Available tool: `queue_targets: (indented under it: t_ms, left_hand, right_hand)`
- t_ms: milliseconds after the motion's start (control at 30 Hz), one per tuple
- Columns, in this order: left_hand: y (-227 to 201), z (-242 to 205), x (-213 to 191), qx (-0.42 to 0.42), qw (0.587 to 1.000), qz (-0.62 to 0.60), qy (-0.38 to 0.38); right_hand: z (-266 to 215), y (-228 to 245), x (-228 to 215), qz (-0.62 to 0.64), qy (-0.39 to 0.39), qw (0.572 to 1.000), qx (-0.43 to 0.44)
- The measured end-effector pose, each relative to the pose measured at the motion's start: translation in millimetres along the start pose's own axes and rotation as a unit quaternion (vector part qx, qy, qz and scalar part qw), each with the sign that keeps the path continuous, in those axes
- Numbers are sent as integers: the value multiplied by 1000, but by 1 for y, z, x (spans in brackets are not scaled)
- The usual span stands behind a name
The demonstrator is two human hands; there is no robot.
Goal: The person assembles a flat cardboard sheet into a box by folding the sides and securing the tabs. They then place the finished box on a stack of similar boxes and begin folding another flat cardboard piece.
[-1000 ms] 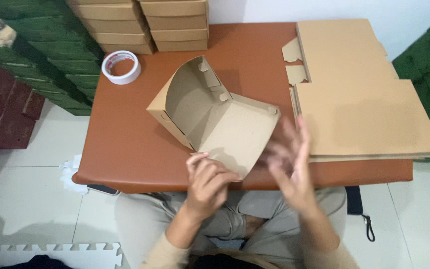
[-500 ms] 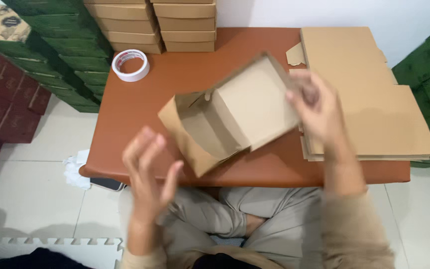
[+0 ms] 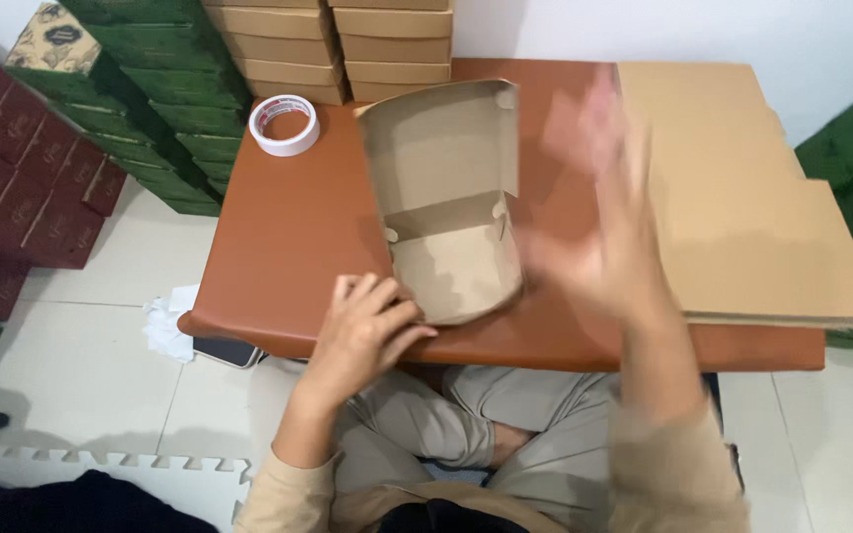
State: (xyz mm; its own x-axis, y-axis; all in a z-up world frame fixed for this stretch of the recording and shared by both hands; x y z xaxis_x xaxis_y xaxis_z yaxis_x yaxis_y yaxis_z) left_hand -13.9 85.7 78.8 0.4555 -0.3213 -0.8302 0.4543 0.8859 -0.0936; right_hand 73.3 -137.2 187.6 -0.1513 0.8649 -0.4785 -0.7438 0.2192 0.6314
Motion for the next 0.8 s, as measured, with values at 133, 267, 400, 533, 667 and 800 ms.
queue_targets:
  t_ms: [133,267,400,533,667,800]
  left_hand:
    - [-2,-2,8,-9,997,-62,-41]
    - [2,5,12,-86,981,-171,-34]
    - [10,4,18,-153,969,-189,-32]
    - [13,8,24,-164,977,-134,-32]
    - [13,16,24,-185,979,-80,34]
    - [8,25,18,-181,980,-18,78]
  right_hand:
    - [-57,-41,25,-41,213,967,135]
    - [-71,-66,42,-86,137,984,73]
    - [-68,-70,46,-121,89,985,84]
    - [-70,-84,58,-211,124,960,132]
    - [-66,-80,57,-246,133,949,149]
    - [-61,-79,61,-275,152,933,176]
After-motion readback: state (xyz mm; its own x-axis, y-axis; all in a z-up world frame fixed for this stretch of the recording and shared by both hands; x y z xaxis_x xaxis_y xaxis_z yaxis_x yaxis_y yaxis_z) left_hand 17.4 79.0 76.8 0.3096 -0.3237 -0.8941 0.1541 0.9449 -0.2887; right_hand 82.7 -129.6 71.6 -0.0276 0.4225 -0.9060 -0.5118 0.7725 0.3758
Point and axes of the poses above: each hand's wrist, its own z-axis towards the middle knuckle, its own x-axis out of the palm, y = z × x, the point moved 3 cm from there along z, towards the middle knuckle, and after that the axes turned 9 degrees about z, right-handed, at the moved point
